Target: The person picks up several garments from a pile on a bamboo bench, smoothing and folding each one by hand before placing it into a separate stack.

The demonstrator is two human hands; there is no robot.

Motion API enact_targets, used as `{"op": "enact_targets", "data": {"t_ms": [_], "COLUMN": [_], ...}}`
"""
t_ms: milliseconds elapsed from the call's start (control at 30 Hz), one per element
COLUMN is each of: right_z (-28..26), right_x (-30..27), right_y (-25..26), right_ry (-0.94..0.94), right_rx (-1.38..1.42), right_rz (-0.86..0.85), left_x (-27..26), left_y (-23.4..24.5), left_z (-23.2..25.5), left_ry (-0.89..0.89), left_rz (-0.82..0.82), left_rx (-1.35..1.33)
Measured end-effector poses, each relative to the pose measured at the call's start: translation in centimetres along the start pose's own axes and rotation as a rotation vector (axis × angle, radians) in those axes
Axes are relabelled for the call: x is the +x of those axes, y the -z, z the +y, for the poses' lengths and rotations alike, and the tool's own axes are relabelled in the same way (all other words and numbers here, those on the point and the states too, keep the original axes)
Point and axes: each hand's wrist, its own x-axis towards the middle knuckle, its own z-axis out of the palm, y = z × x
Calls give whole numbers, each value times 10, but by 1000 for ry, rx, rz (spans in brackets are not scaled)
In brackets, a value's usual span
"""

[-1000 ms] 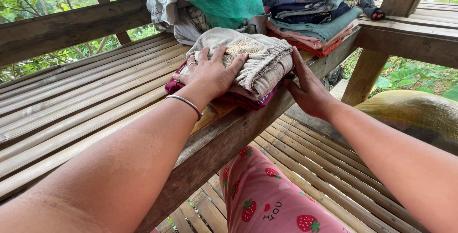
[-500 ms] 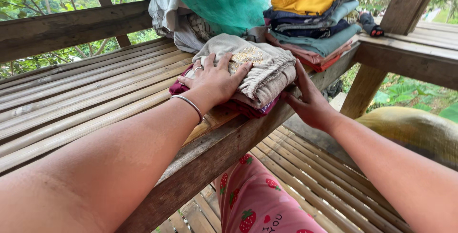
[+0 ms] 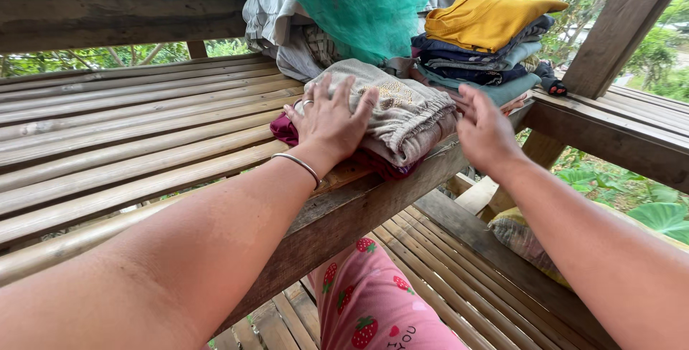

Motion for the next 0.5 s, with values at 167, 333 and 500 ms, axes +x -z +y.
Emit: {"op": "enact_targets", "data": {"t_ms": [167,333,500], "right_z": [-81,-121,-123], "right_x": [14,1,-12], "right_y": [-18,-77,-87], "right_ry": [374,563,203], "right_rx": [-335,-407,-876], "right_rz": [107,-150,-425], "left_x": [15,8,9], "left_y": [-11,6,7], "left_z": [-22,-21,-23], "left_ry": [-79,138,312], "left_rz": [406,381,249], "left_rx": [-149,-229,-97]}}
